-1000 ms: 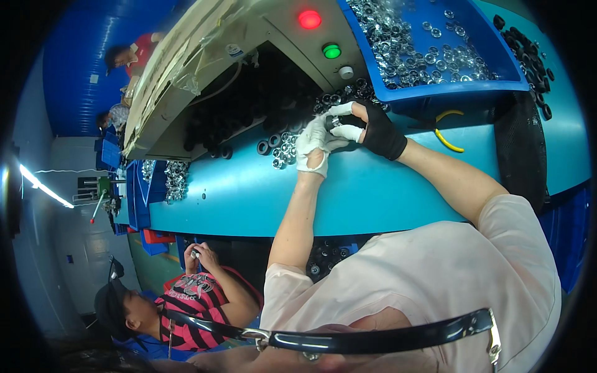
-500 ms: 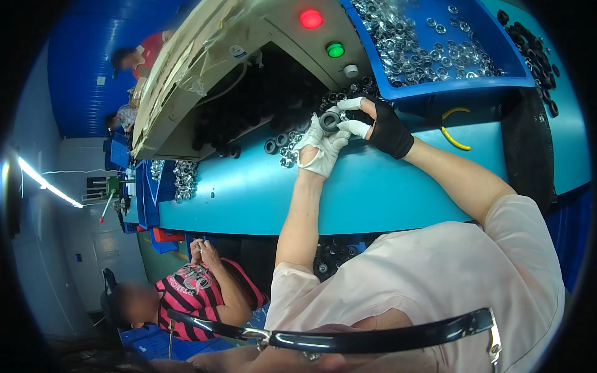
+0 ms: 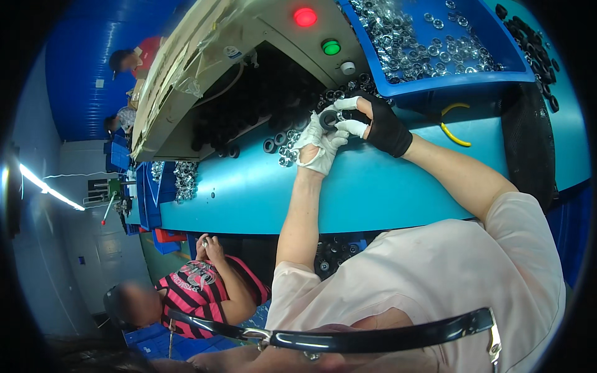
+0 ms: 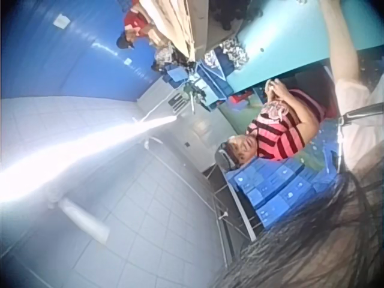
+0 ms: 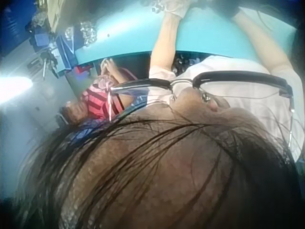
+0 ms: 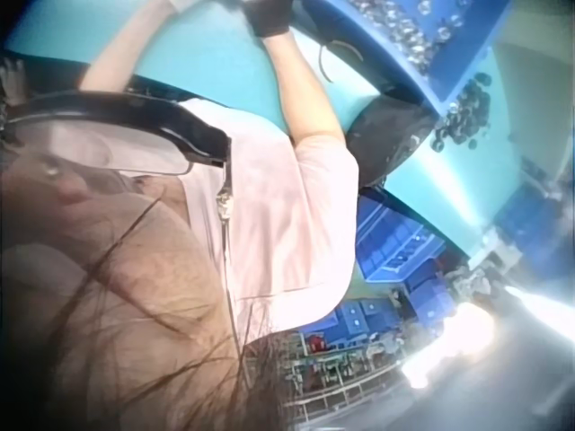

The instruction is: The worker is assembling small mechanical parts, combining metal bearings and plastic components at a factory workstation.

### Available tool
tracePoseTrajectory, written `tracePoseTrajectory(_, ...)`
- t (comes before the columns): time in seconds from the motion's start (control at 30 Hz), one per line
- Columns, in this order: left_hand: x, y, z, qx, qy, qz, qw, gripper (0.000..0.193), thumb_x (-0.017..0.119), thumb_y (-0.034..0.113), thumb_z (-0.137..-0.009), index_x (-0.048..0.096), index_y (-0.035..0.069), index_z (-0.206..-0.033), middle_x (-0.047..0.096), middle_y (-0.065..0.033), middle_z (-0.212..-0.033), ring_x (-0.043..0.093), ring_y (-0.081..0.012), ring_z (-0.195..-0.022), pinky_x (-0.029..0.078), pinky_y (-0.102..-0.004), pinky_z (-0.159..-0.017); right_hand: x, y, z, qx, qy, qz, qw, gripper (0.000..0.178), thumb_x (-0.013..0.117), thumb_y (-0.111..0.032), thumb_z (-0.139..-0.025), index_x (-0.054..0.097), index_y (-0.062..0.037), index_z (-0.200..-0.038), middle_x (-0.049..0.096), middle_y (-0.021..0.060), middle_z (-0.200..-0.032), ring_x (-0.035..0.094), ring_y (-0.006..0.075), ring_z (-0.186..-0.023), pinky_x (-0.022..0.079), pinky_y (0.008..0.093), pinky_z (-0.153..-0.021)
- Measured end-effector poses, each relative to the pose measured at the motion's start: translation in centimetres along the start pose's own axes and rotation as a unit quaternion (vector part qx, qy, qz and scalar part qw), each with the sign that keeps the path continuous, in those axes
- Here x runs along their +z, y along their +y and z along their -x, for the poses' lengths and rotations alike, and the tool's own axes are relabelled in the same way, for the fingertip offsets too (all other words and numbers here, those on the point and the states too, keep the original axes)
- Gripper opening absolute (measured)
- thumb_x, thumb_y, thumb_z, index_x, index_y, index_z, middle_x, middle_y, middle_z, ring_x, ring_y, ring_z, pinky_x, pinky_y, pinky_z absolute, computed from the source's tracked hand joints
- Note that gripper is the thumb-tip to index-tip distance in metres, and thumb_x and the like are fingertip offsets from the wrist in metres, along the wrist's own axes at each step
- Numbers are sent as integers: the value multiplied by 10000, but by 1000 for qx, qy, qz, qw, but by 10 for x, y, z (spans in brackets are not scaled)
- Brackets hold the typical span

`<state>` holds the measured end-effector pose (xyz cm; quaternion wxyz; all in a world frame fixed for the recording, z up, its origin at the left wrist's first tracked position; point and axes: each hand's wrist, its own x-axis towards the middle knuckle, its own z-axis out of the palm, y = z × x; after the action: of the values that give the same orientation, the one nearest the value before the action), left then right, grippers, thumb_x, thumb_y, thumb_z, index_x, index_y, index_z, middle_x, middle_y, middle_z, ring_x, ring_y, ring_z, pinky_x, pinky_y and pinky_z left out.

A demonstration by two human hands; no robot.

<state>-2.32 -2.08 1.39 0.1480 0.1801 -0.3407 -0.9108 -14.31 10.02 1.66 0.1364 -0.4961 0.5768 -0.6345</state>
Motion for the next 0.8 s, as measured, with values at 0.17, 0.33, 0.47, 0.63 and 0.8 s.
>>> tracePoseTrajectory(0.17,2,-3,-1,7,12,-41,999,443,465,340,-930,487,-25,-1180,593,-127,-916,621,-215,-698,559,-291,-592,2,3,2,-20,1,-17,1000,353,676,-57,-751,577,-13,-1087,593,125,-953,596,226,-845,470,309,-744)
tracePoseTrajectory(0.33,-17,-19,-5,106,36,-237,965,387,473,278,-941,501,-34,-1168,603,-114,-973,621,-202,-757,542,-294,-618,1,-8,-1,-91,-14,133,987,274,674,-66,-731,612,-27,-995,545,134,-849,563,286,-750,456,349,-654)
tracePoseTrajectory(0.47,22,-14,7,143,48,-328,933,346,480,180,-936,484,-60,-1186,590,-114,-1033,598,-158,-831,497,-238,-708,-1,3,1,-91,-26,141,985,284,643,-38,-720,588,-28,-999,541,146,-848,556,319,-773,453,375,-671)
tracePoseTrajectory(0.63,13,-12,3,116,38,-311,943,325,537,93,-898,470,-74,-1168,579,-101,-988,585,-130,-809,505,-244,-713,2,1,4,-9,-22,78,997,424,621,-26,-714,516,-21,-1125,544,172,-981,563,335,-889,458,377,-778)
tracePoseTrajectory(0.8,8,-11,1,152,45,-335,929,357,524,155,-914,465,-51,-1200,569,-110,-1035,601,-150,-808,517,-261,-714,2,1,2,-28,-25,104,994,459,666,-41,-704,520,-18,-1139,548,170,-1013,578,307,-907,461,361,-760)
